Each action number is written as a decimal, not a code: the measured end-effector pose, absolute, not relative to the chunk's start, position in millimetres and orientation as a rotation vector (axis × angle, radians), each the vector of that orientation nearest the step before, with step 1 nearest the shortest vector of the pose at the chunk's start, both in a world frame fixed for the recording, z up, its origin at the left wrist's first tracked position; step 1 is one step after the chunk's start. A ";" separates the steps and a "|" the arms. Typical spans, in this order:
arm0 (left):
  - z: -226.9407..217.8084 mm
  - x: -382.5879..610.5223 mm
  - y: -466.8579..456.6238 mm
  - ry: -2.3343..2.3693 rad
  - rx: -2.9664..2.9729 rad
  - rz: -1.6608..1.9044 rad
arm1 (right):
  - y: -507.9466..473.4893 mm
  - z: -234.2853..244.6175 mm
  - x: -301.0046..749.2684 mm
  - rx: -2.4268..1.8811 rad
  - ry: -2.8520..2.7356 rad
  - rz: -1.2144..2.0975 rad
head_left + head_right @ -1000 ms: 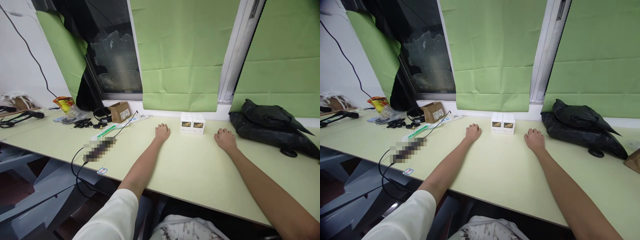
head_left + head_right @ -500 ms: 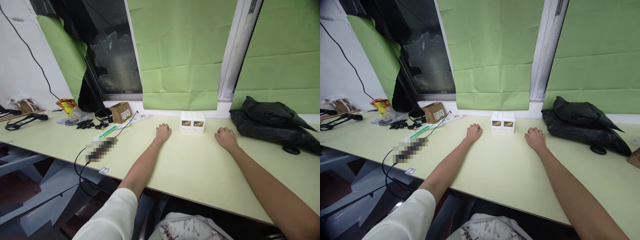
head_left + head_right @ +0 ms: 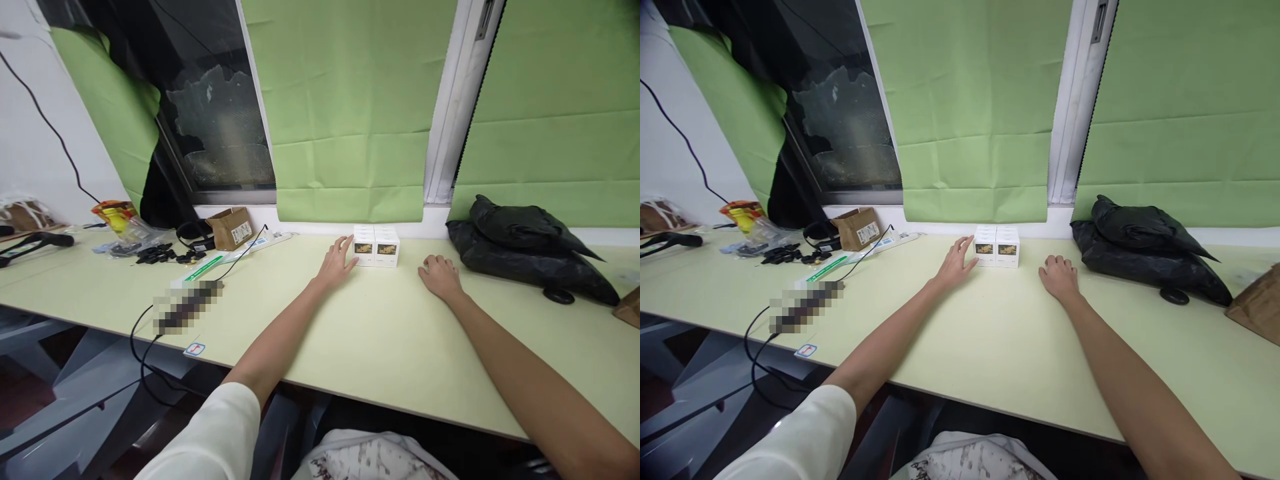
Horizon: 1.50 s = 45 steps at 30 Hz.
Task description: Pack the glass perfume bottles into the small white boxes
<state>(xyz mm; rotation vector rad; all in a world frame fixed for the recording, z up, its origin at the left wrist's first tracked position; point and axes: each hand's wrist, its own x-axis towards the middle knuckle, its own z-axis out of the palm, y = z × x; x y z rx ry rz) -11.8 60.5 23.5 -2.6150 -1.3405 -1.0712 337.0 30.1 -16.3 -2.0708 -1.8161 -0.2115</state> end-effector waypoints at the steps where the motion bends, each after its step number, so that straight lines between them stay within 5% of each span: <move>1: 21.8 -10.5 60.2 -1.352 -2.629 -1.053 | 30.3 -16.8 337.0 -2.064 -1.814 -0.215; 25: 29.3 4.8 46.3 -1.032 -2.730 -1.062 | 20.3 0.6 325.2 -1.848 -1.748 -0.184; 35: 40.0 27.0 9.7 -1.189 -3.102 -0.916 | 3.4 14.4 270.2 -1.204 -1.872 1.092; 45: 38.1 26.1 14.7 -1.116 -3.009 -0.725 | 2.9 17.8 265.5 -1.238 -1.571 1.299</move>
